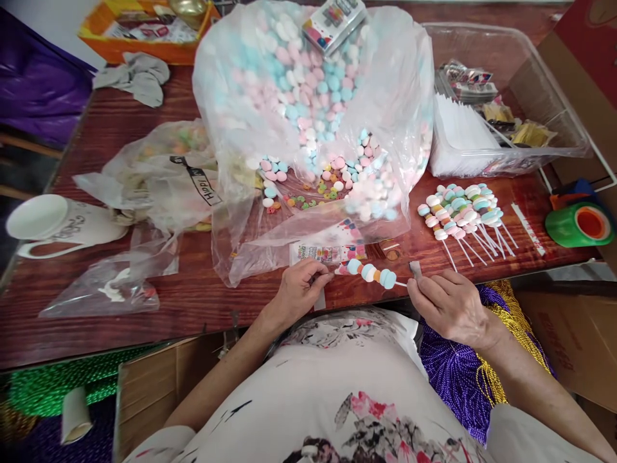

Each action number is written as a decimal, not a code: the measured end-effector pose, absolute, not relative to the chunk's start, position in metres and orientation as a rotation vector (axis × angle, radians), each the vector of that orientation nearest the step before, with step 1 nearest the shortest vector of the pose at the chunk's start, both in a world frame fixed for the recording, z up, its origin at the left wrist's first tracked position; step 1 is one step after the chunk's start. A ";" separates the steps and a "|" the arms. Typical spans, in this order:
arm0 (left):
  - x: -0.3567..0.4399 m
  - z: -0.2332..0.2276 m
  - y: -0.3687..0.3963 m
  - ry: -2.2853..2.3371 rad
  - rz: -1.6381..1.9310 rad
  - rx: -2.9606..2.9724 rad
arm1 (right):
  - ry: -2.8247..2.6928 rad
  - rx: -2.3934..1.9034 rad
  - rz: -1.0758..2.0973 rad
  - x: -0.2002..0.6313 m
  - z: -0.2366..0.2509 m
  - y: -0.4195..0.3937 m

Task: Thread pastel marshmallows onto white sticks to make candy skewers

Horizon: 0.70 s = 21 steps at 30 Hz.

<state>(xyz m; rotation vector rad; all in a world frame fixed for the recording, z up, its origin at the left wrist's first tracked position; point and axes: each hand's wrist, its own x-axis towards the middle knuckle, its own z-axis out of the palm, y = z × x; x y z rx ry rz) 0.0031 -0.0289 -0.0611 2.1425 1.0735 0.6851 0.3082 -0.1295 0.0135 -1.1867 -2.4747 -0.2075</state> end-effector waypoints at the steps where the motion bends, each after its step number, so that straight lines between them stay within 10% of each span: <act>1: 0.004 -0.061 -0.030 1.077 0.678 2.133 | -2.480 -1.168 -0.264 0.309 0.014 -0.131; 13: 0.008 -0.055 -0.033 1.125 0.617 1.912 | -2.446 -1.085 -0.541 0.315 0.003 -0.145; 21: 0.002 -0.069 -0.030 0.842 0.794 2.363 | -2.282 -1.453 0.185 0.309 -0.006 -0.134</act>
